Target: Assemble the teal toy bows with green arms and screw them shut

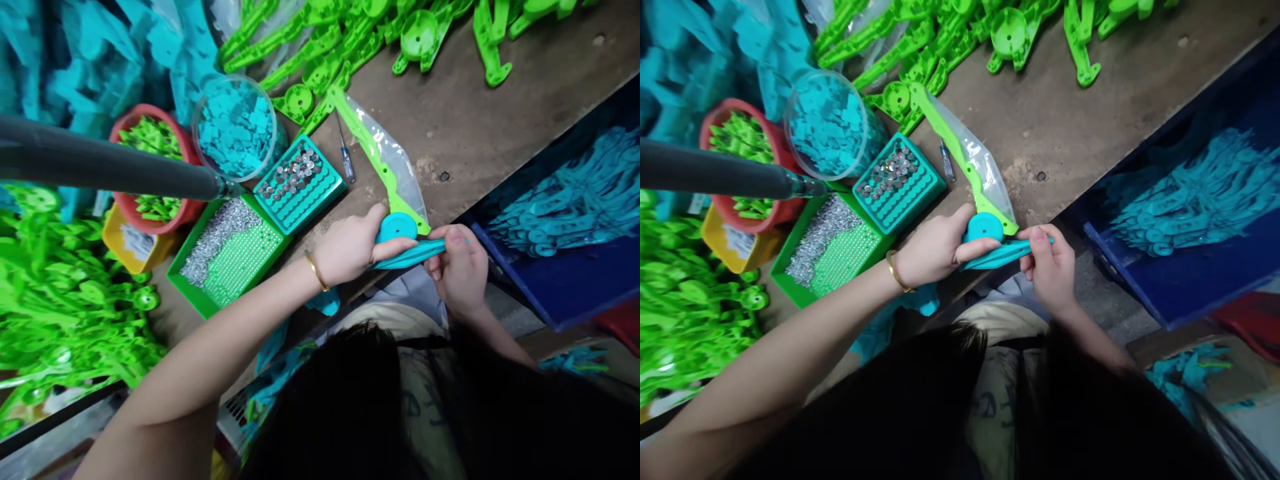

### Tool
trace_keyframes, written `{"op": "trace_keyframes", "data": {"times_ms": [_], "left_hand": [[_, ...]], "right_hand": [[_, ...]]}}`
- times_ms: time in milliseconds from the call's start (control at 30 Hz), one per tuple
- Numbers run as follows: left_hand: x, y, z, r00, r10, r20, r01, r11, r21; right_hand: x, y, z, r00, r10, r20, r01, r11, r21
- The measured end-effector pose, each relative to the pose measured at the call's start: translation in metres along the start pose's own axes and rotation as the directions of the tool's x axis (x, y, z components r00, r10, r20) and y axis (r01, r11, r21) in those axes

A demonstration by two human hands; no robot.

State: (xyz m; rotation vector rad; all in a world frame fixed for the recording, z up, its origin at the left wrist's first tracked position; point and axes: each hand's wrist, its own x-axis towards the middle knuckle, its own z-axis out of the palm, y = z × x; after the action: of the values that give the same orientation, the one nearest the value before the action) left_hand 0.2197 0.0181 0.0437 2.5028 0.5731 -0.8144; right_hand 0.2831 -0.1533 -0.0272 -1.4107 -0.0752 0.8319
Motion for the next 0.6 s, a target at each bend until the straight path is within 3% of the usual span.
{"op": "trace_keyframes", "data": {"times_ms": [100, 167, 333, 467, 600], "left_hand": [[0.001, 0.006, 0.000, 0.999, 0.041, -0.014, -0.042, 0.999, -0.025], [0.001, 0.008, 0.001, 0.996, 0.083, -0.025, -0.084, 0.995, -0.045], [-0.012, -0.014, 0.003, 0.971, 0.168, -0.168, -0.190, 0.974, -0.121], [-0.033, -0.042, 0.015, 0.991, -0.003, -0.135, -0.009, 0.996, -0.090], [-0.038, -0.044, 0.029, 0.977, -0.146, -0.154, 0.134, 0.987, -0.085]], "right_hand": [[-0.002, 0.005, 0.005, 0.983, 0.073, 0.171, -0.086, 0.994, 0.067], [-0.004, 0.010, 0.012, 0.968, 0.117, 0.221, -0.131, 0.990, 0.052], [-0.004, 0.011, 0.026, 0.995, 0.054, 0.089, -0.050, 0.998, -0.046], [-0.001, 0.008, 0.025, 0.996, -0.010, 0.085, 0.018, 0.995, -0.100], [0.000, 0.010, 0.026, 0.998, -0.004, 0.056, 0.006, 0.999, -0.038]]}}
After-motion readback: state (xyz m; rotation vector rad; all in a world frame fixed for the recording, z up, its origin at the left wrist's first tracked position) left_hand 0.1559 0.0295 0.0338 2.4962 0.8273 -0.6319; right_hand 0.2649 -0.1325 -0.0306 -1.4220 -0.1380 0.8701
